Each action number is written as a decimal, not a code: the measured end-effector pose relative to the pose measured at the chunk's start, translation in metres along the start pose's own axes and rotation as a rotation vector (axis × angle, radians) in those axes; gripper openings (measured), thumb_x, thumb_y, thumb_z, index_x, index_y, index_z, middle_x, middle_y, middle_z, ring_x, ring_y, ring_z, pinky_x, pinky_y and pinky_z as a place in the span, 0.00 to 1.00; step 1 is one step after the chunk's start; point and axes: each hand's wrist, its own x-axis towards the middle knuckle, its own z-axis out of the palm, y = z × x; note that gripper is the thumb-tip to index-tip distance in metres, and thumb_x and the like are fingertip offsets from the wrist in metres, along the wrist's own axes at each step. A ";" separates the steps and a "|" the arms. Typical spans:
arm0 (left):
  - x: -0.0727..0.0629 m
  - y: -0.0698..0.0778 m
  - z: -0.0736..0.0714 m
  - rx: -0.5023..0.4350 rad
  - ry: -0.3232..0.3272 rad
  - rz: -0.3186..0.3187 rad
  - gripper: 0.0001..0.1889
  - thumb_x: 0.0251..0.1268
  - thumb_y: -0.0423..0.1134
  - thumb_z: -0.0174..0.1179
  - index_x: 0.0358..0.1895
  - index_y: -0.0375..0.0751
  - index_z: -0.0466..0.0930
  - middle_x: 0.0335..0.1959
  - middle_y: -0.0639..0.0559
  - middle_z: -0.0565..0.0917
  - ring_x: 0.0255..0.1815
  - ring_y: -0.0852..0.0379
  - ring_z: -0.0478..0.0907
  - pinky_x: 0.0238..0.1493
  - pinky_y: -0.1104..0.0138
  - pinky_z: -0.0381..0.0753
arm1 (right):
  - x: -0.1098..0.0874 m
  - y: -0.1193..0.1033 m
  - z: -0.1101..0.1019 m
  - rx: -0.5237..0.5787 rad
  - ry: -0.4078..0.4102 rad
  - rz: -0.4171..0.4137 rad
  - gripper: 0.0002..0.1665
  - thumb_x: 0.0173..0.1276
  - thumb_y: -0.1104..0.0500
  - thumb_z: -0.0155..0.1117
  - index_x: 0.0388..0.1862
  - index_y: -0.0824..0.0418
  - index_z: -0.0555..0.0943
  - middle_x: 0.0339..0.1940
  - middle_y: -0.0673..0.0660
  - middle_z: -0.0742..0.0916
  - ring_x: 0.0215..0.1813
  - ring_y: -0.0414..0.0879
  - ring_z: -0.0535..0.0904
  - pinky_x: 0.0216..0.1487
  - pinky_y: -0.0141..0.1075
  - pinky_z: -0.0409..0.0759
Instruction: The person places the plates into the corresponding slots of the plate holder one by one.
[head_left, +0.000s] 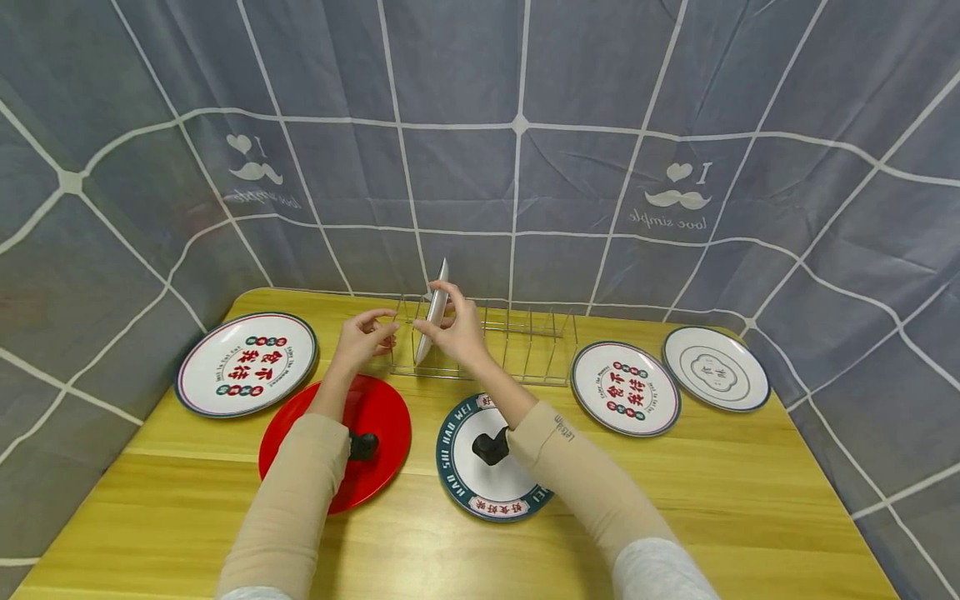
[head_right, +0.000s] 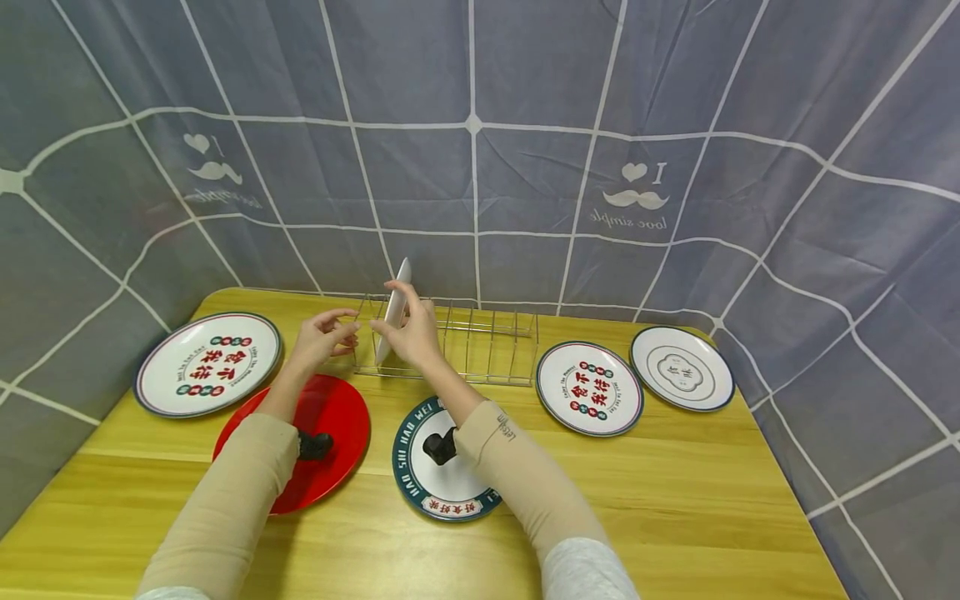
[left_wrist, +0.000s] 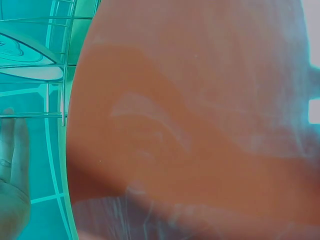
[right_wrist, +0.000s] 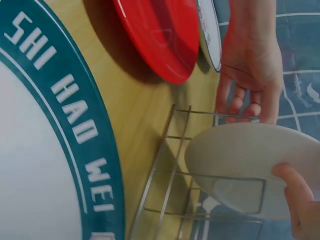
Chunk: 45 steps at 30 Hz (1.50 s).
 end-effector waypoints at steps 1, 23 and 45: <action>0.000 0.000 0.000 0.000 0.000 0.001 0.18 0.61 0.29 0.57 0.53 0.24 0.70 0.17 0.51 0.75 0.22 0.58 0.79 0.31 0.64 0.82 | -0.001 0.001 0.001 -0.001 0.000 0.007 0.34 0.56 0.67 0.67 0.61 0.60 0.66 0.48 0.70 0.69 0.35 0.62 0.82 0.29 0.36 0.82; 0.000 -0.001 0.000 0.002 0.002 0.011 0.17 0.60 0.28 0.57 0.52 0.25 0.71 0.17 0.51 0.76 0.22 0.58 0.78 0.30 0.63 0.82 | -0.008 0.017 -0.001 -0.139 -0.050 0.037 0.37 0.63 0.52 0.62 0.69 0.47 0.59 0.54 0.64 0.70 0.47 0.56 0.77 0.39 0.38 0.80; 0.006 -0.013 -0.003 -0.009 0.001 0.007 0.19 0.60 0.31 0.59 0.53 0.26 0.71 0.17 0.53 0.76 0.22 0.59 0.78 0.29 0.65 0.82 | -0.040 0.028 -0.137 0.307 0.347 0.121 0.39 0.64 0.60 0.60 0.70 0.47 0.54 0.53 0.55 0.68 0.52 0.47 0.73 0.58 0.47 0.71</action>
